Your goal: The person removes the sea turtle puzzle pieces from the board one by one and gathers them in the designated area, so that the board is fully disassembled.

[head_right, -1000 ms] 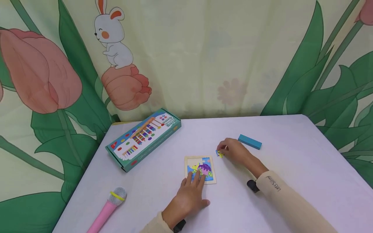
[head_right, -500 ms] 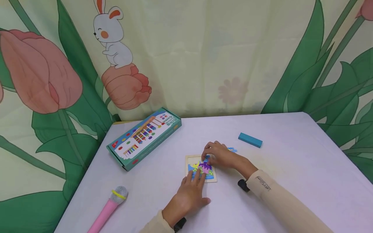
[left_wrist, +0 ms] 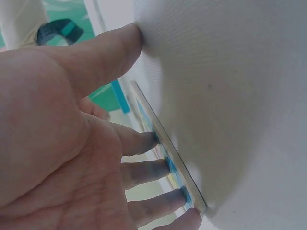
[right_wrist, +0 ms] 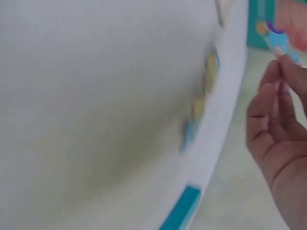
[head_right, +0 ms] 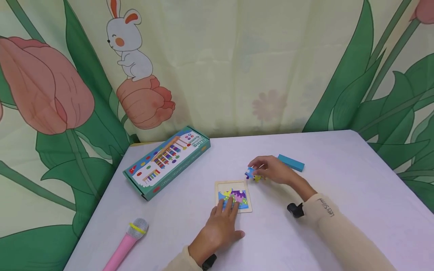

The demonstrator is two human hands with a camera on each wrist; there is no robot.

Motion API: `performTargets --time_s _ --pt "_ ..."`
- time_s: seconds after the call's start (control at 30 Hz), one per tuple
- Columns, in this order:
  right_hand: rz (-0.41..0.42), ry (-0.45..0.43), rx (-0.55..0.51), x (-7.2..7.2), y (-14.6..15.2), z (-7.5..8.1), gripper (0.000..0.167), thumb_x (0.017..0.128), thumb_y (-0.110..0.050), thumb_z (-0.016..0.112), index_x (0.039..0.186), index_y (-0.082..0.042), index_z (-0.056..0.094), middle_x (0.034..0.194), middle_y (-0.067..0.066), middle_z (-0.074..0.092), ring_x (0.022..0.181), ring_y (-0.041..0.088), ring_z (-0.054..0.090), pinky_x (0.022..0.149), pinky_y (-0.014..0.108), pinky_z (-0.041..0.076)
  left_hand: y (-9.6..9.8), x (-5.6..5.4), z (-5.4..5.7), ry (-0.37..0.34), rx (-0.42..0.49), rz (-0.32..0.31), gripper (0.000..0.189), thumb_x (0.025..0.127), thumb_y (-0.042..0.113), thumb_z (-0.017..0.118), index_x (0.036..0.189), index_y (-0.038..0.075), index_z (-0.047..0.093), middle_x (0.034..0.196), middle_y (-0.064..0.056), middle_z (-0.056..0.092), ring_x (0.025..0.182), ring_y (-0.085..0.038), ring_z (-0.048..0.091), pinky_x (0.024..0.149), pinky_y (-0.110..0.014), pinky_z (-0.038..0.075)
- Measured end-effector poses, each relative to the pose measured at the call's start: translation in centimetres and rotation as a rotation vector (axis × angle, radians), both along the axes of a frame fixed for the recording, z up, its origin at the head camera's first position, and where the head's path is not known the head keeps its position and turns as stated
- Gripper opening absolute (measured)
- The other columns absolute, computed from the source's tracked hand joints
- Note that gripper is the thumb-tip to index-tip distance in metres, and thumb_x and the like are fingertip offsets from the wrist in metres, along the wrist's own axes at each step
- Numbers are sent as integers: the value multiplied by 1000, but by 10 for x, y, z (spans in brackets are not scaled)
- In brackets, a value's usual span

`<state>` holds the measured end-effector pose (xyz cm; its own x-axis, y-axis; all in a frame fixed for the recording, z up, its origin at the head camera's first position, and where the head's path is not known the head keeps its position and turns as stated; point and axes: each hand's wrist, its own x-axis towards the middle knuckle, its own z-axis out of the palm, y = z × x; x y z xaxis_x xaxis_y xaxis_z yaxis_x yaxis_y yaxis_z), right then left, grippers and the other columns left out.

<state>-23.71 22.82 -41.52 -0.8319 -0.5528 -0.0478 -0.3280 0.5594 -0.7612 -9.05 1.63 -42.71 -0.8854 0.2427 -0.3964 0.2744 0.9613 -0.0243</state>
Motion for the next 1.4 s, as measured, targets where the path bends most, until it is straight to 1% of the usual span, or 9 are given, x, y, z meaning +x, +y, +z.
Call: performTargets --time_s 0.13,0.23,0.33,0.5,0.63,0.77,0.87,1.07,1.4 --pt "-116 -103 63 -7 35 13 29 99 -12 69 126 0 71 123 15 69 97 23 64 77 36 58 0 -1 -5 -18 21 -2 91 90 67 65 162 23 32 168 1 24 153 -28 25 119 -43 31" --pt "-169 -186 111 -10 54 18 30 99 -11 68 126 2 71 98 10 70 81 19 59 70 30 52 0 -1 -8 -15 30 -5 90 92 66 64 163 22 30 169 0 23 153 -28 24 119 -44 30" --pt "-195 -235 126 -12 65 16 30 98 -6 67 125 6 70 72 1 55 66 16 49 61 28 42 0 -1 -11 -3 24 -12 90 92 66 63 163 22 30 168 0 24 153 -28 24 119 -44 30" --pt "-213 -211 181 -14 67 9 27 96 -2 65 121 4 73 61 -2 46 60 15 44 57 26 38 -2 -1 -9 -9 32 -11 90 92 66 64 163 21 31 168 0 24 153 -29 24 119 -45 31" --pt "-202 -113 260 -15 62 6 24 95 -2 67 117 1 76 86 19 68 81 28 57 70 36 48 -1 0 -4 -19 40 -4 90 92 65 64 162 21 31 168 0 24 153 -28 24 119 -45 29" --pt "-212 -59 313 -16 56 4 20 95 0 66 112 3 77 124 33 64 113 46 56 93 58 49 -1 0 -3 -19 50 2 89 92 64 64 162 21 32 168 0 25 153 -28 24 120 -44 29" --pt "-228 -58 314 -16 52 3 18 95 2 65 109 6 76 121 32 66 116 49 55 98 64 45 -2 0 -2 -30 53 2 90 92 64 64 163 21 30 169 0 23 154 -28 22 120 -44 28" --pt "-248 -40 312 -15 49 0 17 94 5 65 106 7 76 114 29 69 109 43 57 94 60 48 -2 1 0 -10 56 8 89 91 64 66 162 21 33 168 0 26 153 -28 24 119 -44 30" --pt "-308 -49 333 -13 43 -4 17 94 9 63 106 8 75 114 30 68 112 47 57 99 63 46 -2 2 0 -1 61 6 89 91 64 67 161 22 34 167 1 27 153 -27 25 119 -43 30"
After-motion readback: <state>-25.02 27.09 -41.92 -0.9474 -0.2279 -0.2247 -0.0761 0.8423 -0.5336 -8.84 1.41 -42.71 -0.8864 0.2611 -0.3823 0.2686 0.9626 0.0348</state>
